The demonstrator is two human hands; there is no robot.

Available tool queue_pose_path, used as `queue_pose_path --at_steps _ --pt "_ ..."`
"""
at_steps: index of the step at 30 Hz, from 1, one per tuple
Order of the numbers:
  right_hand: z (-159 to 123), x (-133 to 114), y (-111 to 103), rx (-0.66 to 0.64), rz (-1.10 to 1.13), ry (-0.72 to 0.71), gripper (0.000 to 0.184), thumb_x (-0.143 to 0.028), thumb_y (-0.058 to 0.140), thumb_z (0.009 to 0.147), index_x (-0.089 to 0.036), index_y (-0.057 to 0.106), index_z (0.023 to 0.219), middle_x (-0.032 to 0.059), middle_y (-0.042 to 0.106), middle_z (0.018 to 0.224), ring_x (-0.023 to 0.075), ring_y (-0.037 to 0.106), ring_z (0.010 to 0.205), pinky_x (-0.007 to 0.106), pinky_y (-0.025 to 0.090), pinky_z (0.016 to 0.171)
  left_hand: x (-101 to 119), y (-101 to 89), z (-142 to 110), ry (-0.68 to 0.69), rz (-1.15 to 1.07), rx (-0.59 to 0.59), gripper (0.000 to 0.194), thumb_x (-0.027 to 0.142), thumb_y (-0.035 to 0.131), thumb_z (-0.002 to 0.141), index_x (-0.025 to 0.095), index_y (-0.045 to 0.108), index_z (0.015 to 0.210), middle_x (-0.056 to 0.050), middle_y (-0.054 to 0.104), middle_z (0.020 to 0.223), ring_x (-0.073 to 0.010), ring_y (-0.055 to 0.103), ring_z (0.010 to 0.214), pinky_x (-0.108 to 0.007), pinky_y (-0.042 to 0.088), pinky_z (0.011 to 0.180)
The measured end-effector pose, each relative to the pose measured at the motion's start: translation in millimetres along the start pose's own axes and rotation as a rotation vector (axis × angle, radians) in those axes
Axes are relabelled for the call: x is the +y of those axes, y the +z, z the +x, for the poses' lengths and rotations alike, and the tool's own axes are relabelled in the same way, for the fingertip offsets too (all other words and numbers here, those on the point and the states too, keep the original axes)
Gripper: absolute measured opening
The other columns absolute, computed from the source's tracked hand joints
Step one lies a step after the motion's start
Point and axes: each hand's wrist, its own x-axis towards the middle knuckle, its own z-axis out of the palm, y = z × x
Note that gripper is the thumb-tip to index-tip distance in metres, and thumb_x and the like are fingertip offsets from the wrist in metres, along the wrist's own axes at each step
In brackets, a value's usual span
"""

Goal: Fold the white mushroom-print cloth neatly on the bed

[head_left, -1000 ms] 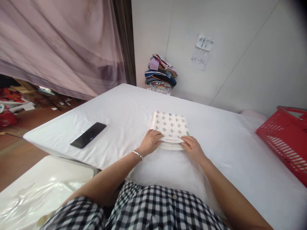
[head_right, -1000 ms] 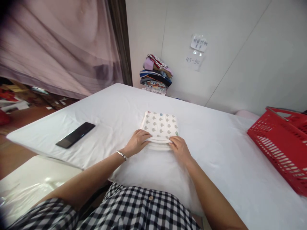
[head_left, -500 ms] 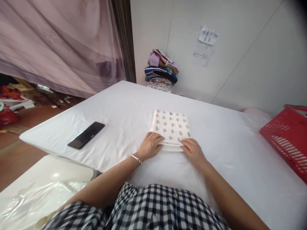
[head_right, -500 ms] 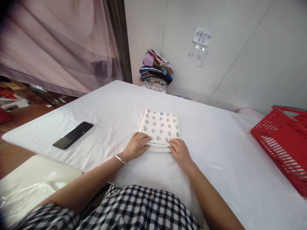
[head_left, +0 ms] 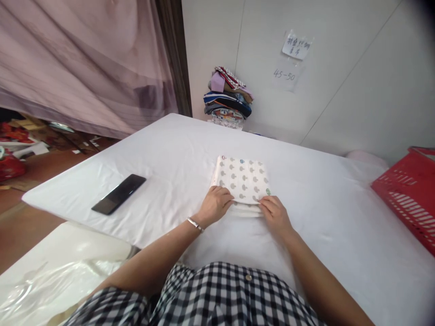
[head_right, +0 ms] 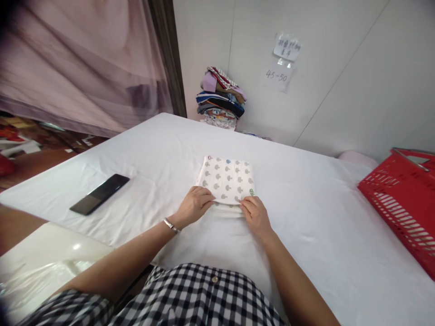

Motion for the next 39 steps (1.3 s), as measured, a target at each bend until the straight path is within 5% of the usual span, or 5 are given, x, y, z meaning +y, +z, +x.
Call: queue_pose_path --at_steps 7,15,23,30,39 --pt "-10.3 0.4 0.1 -0.023 -0.072 -0.127 0.019 -0.019 0.049 0.088 -0.021 0.066 0.097 0.0065 0.062 0.09 0.0197 0.055 0.084 0.036 0.046 0.074 1.8 -0.1 -13.3 0.187 0.07 0.0 0.02 0.022 0.044 0.091 0.018 0.063 0.087 -0.003 0.062 0.08 -0.0153 0.053 0.077 -0.032 0.038 0.074" --pt "-13.2 2.5 0.5 -0.059 -0.097 -0.179 0.023 -0.024 0.054 0.086 -0.021 0.063 0.107 0.0077 0.062 0.095 0.0211 0.055 0.089 0.038 0.044 0.077 -0.4 1.8 -15.1 0.181 0.061 -0.075 0.019 0.031 0.052 0.088 0.019 0.06 0.101 -0.005 0.061 0.092 -0.0183 0.052 0.085 -0.033 0.04 0.078" --pt "-1.8 -1.9 -2.6 0.078 -0.08 -0.1 0.019 -0.021 0.049 0.088 -0.023 0.066 0.096 0.0057 0.064 0.087 0.0203 0.057 0.083 0.038 0.045 0.073 -1.1 -3.6 4.2 0.155 0.169 0.051 0.017 0.025 0.044 0.091 0.018 0.06 0.092 -0.004 0.061 0.084 -0.0168 0.051 0.076 -0.032 0.038 0.071" --pt "-10.4 1.6 -2.6 -0.089 -0.119 -0.189 0.028 -0.028 0.054 0.086 -0.02 0.059 0.113 0.0086 0.061 0.102 0.0229 0.055 0.096 0.041 0.044 0.083 -4.0 1.6 -9.7 0.231 0.175 0.013 0.016 0.019 0.044 0.091 0.018 0.059 0.09 -0.003 0.061 0.082 -0.0155 0.052 0.076 -0.03 0.039 0.073" --pt "3.8 7.3 -3.5 0.076 -0.14 -0.095 0.021 -0.023 0.048 0.089 -0.023 0.065 0.101 0.0065 0.063 0.094 0.0216 0.056 0.088 0.037 0.046 0.075 -5.1 -3.8 4.8 0.162 0.169 0.093 0.013 0.018 0.047 0.088 0.018 0.06 0.091 -0.004 0.062 0.085 -0.0175 0.052 0.079 -0.033 0.039 0.073"
